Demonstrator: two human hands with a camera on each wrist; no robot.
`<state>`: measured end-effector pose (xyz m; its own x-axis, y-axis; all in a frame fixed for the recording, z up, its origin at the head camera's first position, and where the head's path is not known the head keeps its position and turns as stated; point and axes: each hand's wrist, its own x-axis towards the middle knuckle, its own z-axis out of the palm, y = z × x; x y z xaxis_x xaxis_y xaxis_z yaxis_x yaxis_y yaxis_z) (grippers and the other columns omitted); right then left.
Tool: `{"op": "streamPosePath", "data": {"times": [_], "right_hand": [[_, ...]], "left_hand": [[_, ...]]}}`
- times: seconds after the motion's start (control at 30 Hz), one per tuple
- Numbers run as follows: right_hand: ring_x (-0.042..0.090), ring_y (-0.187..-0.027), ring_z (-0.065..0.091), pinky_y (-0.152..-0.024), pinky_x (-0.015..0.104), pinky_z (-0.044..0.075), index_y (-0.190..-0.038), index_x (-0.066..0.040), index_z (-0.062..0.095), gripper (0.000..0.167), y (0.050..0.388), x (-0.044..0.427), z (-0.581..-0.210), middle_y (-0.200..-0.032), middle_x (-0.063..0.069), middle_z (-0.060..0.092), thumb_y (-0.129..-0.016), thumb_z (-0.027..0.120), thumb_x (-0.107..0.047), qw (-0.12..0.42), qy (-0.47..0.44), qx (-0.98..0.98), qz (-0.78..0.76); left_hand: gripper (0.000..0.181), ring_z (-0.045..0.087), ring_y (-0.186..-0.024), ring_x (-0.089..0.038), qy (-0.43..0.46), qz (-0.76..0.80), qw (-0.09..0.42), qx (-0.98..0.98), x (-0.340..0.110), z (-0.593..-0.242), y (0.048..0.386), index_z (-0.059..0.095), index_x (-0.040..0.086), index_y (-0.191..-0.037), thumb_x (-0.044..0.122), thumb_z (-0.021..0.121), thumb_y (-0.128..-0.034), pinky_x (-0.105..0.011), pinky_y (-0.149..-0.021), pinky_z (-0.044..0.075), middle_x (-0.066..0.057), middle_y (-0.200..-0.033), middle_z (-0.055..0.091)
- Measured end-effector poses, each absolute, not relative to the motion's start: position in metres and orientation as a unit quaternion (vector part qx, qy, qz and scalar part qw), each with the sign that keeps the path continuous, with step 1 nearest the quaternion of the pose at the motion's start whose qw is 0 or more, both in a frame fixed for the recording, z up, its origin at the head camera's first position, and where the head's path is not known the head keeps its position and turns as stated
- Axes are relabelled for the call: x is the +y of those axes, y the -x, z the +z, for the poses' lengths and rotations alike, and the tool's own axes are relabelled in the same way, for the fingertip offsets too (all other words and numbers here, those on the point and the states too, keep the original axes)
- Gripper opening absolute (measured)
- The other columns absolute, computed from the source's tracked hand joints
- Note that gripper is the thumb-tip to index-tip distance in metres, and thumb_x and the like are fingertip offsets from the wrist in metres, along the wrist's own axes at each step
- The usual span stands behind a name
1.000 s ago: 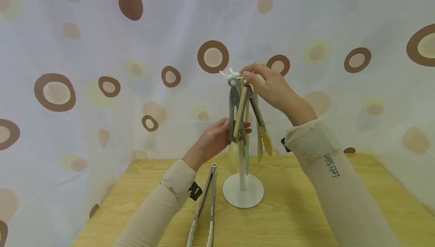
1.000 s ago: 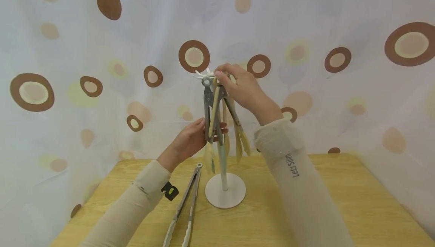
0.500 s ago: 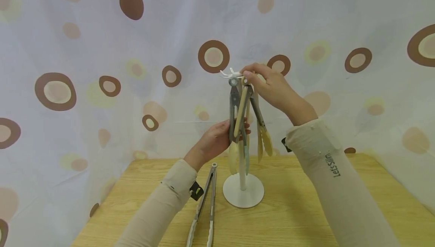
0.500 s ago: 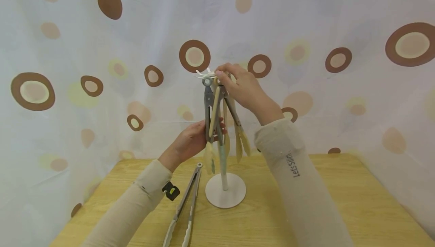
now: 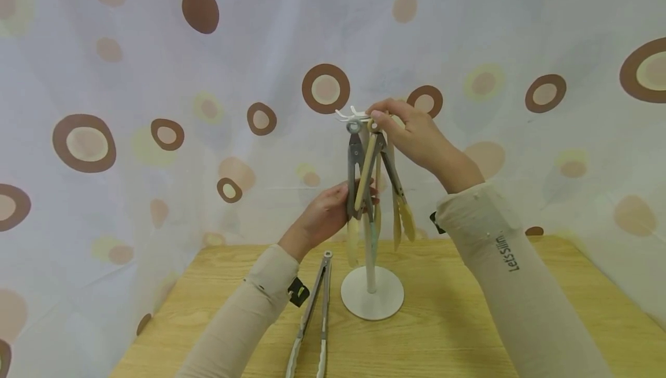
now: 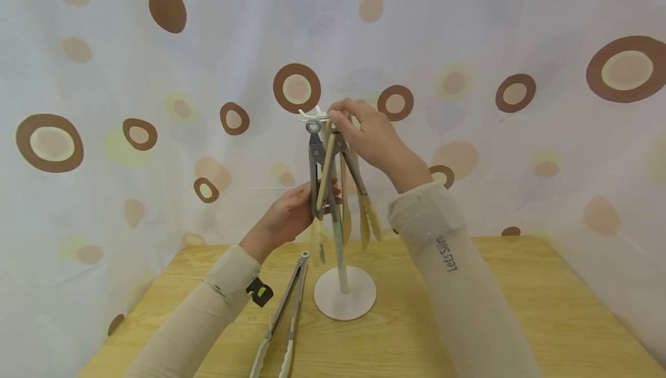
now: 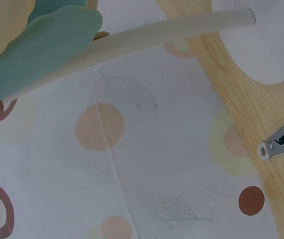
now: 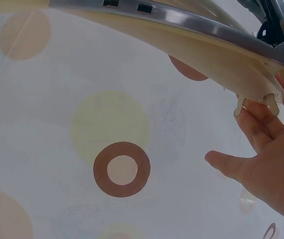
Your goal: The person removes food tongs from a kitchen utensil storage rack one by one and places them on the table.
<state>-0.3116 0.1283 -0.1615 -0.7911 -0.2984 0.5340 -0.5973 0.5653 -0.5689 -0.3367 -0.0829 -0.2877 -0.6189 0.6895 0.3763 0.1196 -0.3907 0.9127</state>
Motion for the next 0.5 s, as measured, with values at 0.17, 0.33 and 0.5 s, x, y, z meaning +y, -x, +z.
{"op": "streamPosePath", "data": {"times": [0.17, 0.33, 0.5], "right_hand": [[0.032, -0.136, 0.035, -0.104, 0.059, 0.028, -0.129, -0.020, 0.055, 0.042, 0.3113, 0.1265, -0.1623, -0.144, 0.005, 0.043, -0.100, 0.041, -0.047, 0.195, -0.259, -0.862, 0.390], [0.031, -0.131, 0.039, -0.102, 0.057, 0.030, -0.127, -0.020, 0.057, 0.040, 0.3107, 0.1261, -0.1617, -0.140, 0.005, 0.046, -0.100, 0.042, -0.046, 0.198, -0.257, -0.859, 0.395], [0.031, -0.129, 0.040, -0.101, 0.056, 0.031, -0.127, -0.020, 0.057, 0.039, 0.3105, 0.1264, -0.1621, -0.138, 0.006, 0.047, -0.101, 0.042, -0.045, 0.198, -0.259, -0.859, 0.395]], "left_hand": [[0.033, 0.055, -0.115, -0.022, -0.395, 0.746, 0.184, 0.503, -0.0851, -0.2853, 0.3349, 0.052, 0.011, -0.123, 0.021, 0.026, -0.1064, -0.032, -0.093, 0.041, -0.003, -0.117, 0.062], [0.036, 0.056, -0.113, -0.021, -0.393, 0.736, 0.179, 0.522, -0.0867, -0.2804, 0.3331, 0.049, 0.010, -0.127, 0.019, 0.021, -0.1068, -0.034, -0.096, 0.039, -0.002, -0.116, 0.062], [0.037, 0.055, -0.113, -0.020, -0.394, 0.728, 0.179, 0.531, -0.0891, -0.2810, 0.3335, 0.045, 0.006, -0.131, 0.018, 0.020, -0.1069, -0.037, -0.100, 0.036, -0.001, -0.117, 0.061]]}}
